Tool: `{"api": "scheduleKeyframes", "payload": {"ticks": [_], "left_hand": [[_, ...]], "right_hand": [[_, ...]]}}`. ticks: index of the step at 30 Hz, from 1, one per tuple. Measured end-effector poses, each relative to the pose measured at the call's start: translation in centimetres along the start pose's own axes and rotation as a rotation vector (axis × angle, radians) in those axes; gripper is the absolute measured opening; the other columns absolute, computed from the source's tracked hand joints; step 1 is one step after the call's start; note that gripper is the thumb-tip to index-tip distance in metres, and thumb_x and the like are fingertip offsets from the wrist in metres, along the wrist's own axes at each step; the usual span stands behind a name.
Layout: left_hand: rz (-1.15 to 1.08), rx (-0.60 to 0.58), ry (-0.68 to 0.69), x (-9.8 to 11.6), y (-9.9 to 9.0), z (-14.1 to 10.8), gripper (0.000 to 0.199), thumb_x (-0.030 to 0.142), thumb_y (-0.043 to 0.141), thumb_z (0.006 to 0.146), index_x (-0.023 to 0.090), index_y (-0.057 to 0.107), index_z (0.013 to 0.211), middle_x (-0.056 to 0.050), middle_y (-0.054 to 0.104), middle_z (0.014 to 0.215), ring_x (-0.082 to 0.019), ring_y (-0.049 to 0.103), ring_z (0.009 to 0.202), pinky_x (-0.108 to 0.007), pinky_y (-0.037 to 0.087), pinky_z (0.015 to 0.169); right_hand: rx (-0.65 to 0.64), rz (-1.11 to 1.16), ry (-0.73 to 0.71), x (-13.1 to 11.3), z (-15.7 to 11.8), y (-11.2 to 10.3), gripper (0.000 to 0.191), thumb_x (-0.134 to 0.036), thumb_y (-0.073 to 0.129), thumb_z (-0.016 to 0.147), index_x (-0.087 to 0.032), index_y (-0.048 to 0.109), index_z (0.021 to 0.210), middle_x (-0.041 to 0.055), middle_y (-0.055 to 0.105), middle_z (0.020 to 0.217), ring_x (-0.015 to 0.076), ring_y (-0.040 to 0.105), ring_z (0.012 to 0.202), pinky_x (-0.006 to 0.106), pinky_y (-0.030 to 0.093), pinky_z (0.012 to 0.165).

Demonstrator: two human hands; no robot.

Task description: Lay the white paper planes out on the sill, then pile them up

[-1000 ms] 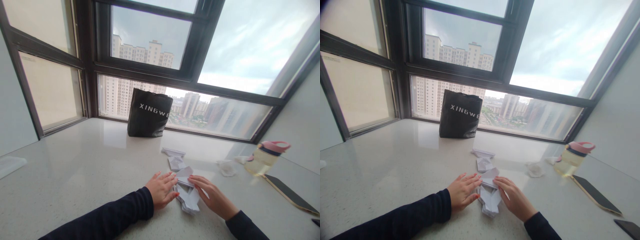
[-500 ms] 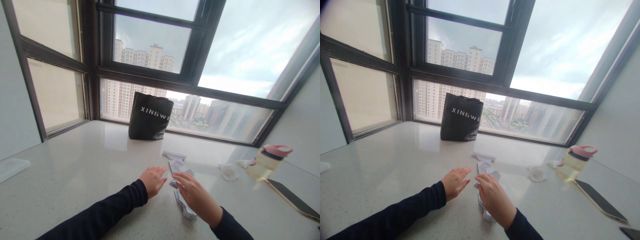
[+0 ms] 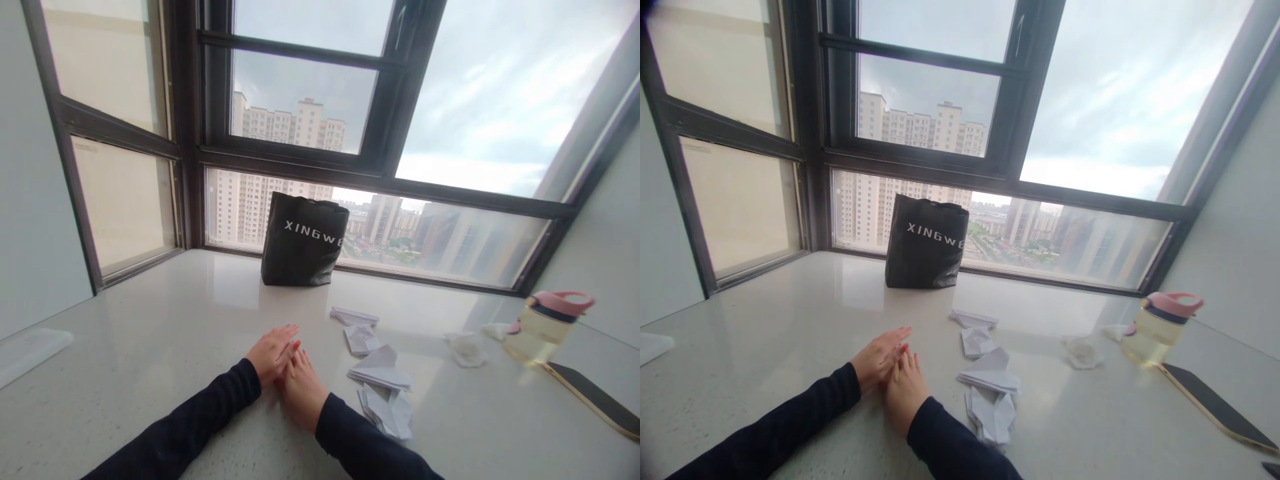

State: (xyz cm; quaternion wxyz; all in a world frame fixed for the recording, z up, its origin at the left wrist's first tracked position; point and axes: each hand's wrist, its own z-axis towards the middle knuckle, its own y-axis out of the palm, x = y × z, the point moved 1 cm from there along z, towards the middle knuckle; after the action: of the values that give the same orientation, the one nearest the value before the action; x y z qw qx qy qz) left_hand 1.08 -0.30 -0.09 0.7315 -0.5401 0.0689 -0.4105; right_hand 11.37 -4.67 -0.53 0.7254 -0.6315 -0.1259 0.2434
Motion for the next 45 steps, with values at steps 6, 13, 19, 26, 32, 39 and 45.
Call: {"api": "scheduleKeyframes", "payload": {"ticks": [6, 13, 19, 26, 32, 39, 45], "left_hand": [[0.028, -0.159, -0.019, -0.9, 2.3, -0.2, 0.039, 0.024, 0.024, 0.086, 0.015, 0.044, 0.118, -0.007, 0.044, 0.124, -0.019, 0.037, 0.115, -0.040, 0.027, 0.097], [0.020, -0.157, -0.008, -1.0, 2.3, -0.5, 0.039, 0.022, 0.025, 0.085, 0.017, 0.045, 0.118, -0.006, 0.044, 0.124, -0.017, 0.036, 0.115, -0.039, 0.025, 0.098], [0.019, -0.136, 0.016, -1.3, 2.3, -0.5, 0.038, 0.022, 0.026, 0.084, 0.017, 0.046, 0.117, -0.006, 0.046, 0.123, -0.018, 0.038, 0.114, -0.038, 0.027, 0.097], [0.035, -0.149, 0.013, -1.1, 2.2, -0.5, 0.039, 0.021, 0.026, 0.084, 0.016, 0.045, 0.117, -0.006, 0.046, 0.123, -0.017, 0.038, 0.114, -0.038, 0.026, 0.097], [0.036, -0.134, 0.026, -1.1, 2.2, -0.5, 0.038, 0.022, 0.026, 0.085, 0.016, 0.046, 0.116, -0.006, 0.047, 0.121, -0.017, 0.039, 0.113, -0.037, 0.027, 0.097], [0.035, -0.134, 0.013, -1.0, 2.1, -0.5, 0.039, 0.023, 0.025, 0.085, 0.017, 0.046, 0.117, -0.005, 0.047, 0.122, -0.016, 0.039, 0.113, -0.036, 0.027, 0.097], [0.033, -0.157, 0.000, -0.8, 1.8, -0.6, 0.040, 0.024, 0.024, 0.085, 0.017, 0.044, 0.118, -0.005, 0.045, 0.123, -0.017, 0.037, 0.114, -0.037, 0.027, 0.097]], "right_hand": [[0.095, -0.068, -0.062, 0.9, -0.1, 1.7, 0.047, -0.015, 0.039, 0.078, -0.005, 0.036, 0.124, 0.0185, 0.036, 0.128, 0.0275, 0.029, 0.120, 0.044, 0.025, 0.098], [0.122, -0.075, -0.022, 0.7, -0.1, 1.6, 0.044, -0.016, 0.038, 0.079, -0.002, 0.041, 0.120, 0.0210, 0.040, 0.124, 0.0270, 0.030, 0.119, 0.042, 0.029, 0.096], [0.134, -0.073, -0.026, 0.6, -0.2, 1.2, 0.044, -0.017, 0.036, 0.080, -0.002, 0.040, 0.121, 0.0210, 0.041, 0.124, 0.0271, 0.033, 0.117, 0.042, 0.029, 0.096], [0.109, -0.078, -0.033, 0.5, -0.1, 1.0, 0.042, -0.016, 0.036, 0.079, -0.002, 0.044, 0.118, 0.0214, 0.043, 0.122, 0.0276, 0.033, 0.117, 0.042, 0.030, 0.095], [0.138, -0.102, -0.038, 0.7, -0.1, 1.4, 0.042, -0.015, 0.038, 0.078, -0.002, 0.044, 0.117, 0.0210, 0.044, 0.121, 0.0272, 0.034, 0.116, 0.042, 0.030, 0.094], [0.149, -0.101, -0.044, 0.7, -0.2, 1.3, 0.042, -0.017, 0.037, 0.079, -0.004, 0.044, 0.118, 0.0199, 0.045, 0.121, 0.0264, 0.035, 0.115, 0.041, 0.031, 0.094], [0.131, -0.103, -0.030, 0.7, -0.2, 1.1, 0.042, -0.017, 0.037, 0.079, -0.004, 0.044, 0.118, 0.0195, 0.045, 0.121, 0.0264, 0.036, 0.115, 0.041, 0.031, 0.094]]}}
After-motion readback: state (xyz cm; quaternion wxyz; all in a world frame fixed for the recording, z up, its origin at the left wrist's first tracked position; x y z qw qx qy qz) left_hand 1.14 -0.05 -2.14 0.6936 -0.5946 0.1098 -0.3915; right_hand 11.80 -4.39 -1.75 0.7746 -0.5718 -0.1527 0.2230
